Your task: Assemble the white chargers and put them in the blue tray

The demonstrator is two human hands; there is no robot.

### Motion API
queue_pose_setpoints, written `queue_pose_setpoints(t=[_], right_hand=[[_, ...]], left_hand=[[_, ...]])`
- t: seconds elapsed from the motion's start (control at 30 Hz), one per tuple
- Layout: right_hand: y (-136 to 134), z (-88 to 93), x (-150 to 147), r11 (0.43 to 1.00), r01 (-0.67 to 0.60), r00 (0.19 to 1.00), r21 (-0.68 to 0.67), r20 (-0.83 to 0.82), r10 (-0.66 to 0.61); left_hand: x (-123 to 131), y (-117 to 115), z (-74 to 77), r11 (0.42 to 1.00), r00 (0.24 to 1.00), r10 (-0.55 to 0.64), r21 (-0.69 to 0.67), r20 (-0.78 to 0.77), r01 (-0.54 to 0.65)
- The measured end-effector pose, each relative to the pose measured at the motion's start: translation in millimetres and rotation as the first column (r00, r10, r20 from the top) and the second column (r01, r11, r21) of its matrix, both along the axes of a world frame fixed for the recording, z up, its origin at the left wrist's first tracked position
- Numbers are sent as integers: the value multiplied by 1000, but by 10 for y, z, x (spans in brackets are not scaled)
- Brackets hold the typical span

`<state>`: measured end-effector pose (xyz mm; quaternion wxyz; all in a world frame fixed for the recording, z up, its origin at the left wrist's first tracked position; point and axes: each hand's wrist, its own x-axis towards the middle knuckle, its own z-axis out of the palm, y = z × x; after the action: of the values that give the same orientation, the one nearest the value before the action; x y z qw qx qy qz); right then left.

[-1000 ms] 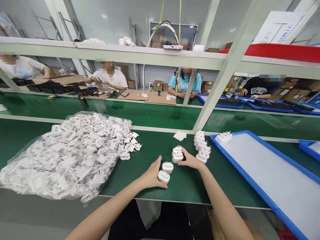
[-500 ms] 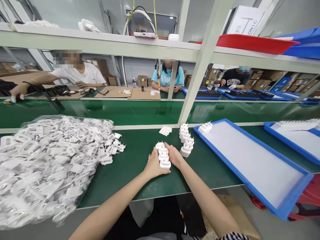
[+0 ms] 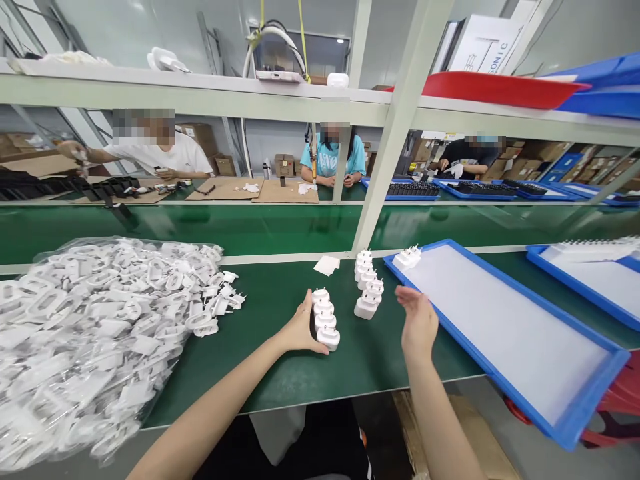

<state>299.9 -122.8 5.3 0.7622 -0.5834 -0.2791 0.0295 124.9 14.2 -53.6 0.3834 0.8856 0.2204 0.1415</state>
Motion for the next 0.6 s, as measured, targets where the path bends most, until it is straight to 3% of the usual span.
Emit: queue_pose_setpoints(t=[0.07, 0.13, 0.23, 0.3, 0.37, 0.47, 0.53, 0.6], right_hand=[[30, 38, 266, 997, 75, 988, -16, -135, -76], [190, 49, 504, 991, 25, 976, -135, -210, -54], [498, 57, 732, 969, -54, 975, -240, -221, 0], [611, 60, 768, 969, -41, 981, -246, -194, -8], [580, 41, 706, 973, 48, 985, -224, -153, -83], [314, -48, 452, 965, 206, 977, -160, -17, -211], [135, -105, 217, 976, 144, 971, -163, 214, -108], [77, -110, -15, 970, -27, 895, -243, 426, 132]], left_hand=[[46, 81, 6, 997, 997, -70, 24, 30, 69], [111, 124, 8, 993, 992, -115, 44, 44, 113], [198, 128, 10, 987, 987, -152, 53, 47, 149], [232, 115, 15, 981, 980, -190, 57, 52, 187], [242, 103, 21, 973, 973, -225, 71, 58, 220], [213, 72, 7, 975, 975, -216, 75, 58, 211], [179, 20, -18, 984, 980, -179, 41, 86, 176], [152, -57, -42, 993, 986, -117, -15, 116, 119]])
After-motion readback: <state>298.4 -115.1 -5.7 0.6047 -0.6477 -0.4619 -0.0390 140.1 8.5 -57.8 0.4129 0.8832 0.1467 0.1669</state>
